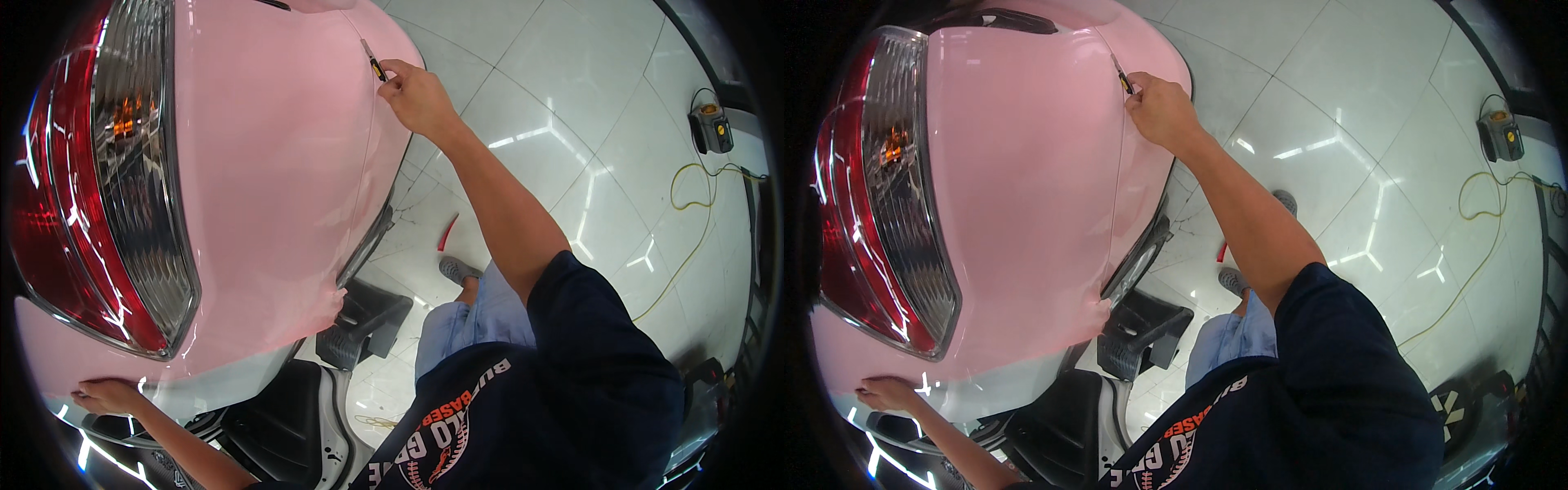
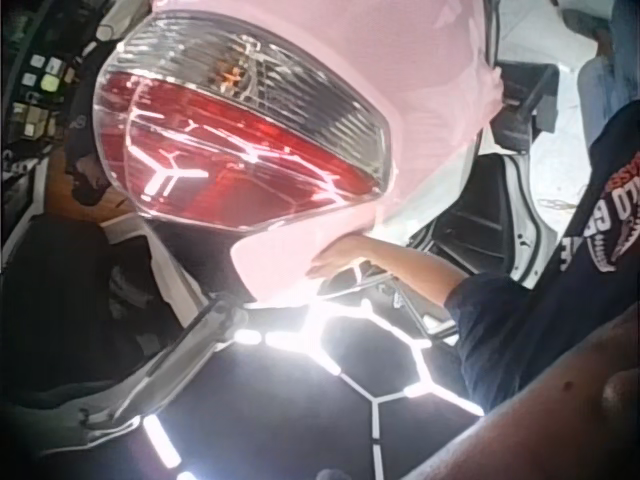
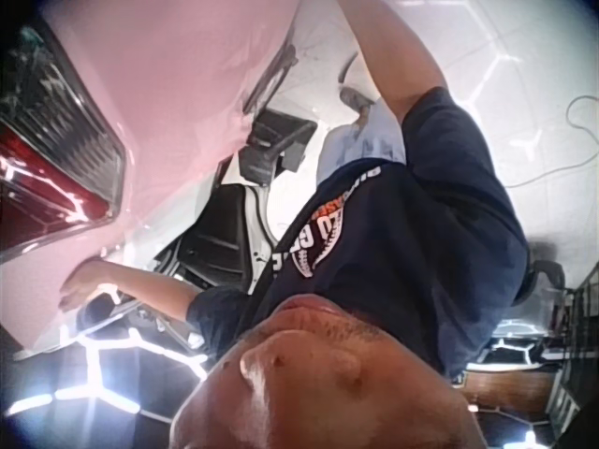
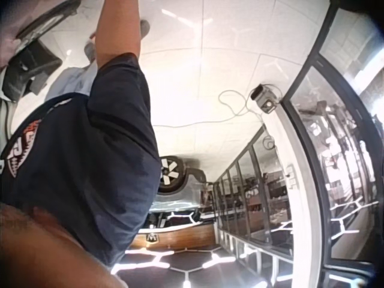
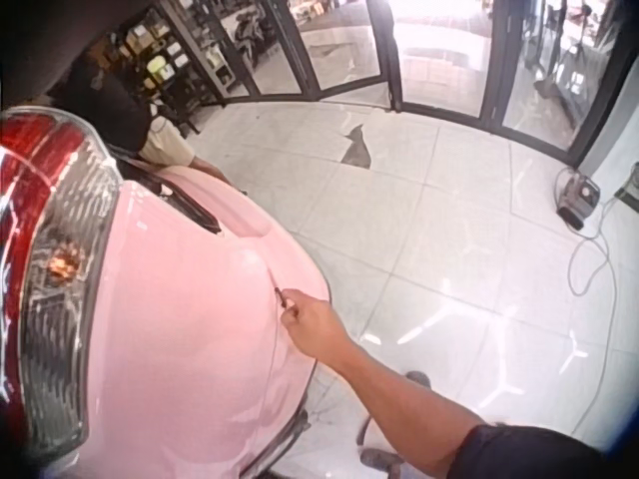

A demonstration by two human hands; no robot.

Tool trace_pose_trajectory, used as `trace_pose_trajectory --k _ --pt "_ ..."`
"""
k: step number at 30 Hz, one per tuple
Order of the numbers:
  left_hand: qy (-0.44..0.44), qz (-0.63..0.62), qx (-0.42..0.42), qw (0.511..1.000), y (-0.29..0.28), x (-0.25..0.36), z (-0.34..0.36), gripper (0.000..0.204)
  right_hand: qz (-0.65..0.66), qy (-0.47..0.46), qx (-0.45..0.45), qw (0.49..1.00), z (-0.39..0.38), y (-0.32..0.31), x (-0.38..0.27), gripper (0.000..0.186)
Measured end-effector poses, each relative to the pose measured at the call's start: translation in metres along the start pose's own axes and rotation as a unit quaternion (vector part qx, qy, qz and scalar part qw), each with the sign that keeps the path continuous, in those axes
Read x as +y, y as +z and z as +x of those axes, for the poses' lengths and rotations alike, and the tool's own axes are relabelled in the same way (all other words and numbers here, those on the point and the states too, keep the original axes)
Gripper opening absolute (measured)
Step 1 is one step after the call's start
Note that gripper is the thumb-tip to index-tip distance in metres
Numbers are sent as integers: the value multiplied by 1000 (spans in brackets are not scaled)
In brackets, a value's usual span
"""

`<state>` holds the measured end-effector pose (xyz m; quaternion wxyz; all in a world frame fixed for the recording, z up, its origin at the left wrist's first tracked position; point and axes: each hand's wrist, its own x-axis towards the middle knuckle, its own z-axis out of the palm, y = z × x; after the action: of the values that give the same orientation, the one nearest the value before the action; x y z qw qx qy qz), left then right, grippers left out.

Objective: The person applies a pink vinyl wrap to the rear quarter panel and wheel arch of a white car. They use a red squeegee to smooth the film and a metal pick tool to tuck the edges into the wheel arch crevice, then trim the excess wrap with a utility knife.

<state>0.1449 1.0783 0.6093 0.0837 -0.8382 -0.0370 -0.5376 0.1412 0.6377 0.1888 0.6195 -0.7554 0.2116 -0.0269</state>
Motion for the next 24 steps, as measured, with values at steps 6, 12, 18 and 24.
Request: trace_pose_trajectory --k 6,12,18,24 --pt "32 -4 2 999 5 -35 14 66 23 -28 51 998 -19 15 5 40" --pt "25 -10 9 1000 6 -32 12 66 28 -51 94 994 -38 29 13 37" --pt "39 6 16 999 11 -45 20 65 20 -45 111 993 -56 43 22 37" --pt "87 -6 26 996 19 -68 30 70 38 -41 142 988 -76 65 29 37"
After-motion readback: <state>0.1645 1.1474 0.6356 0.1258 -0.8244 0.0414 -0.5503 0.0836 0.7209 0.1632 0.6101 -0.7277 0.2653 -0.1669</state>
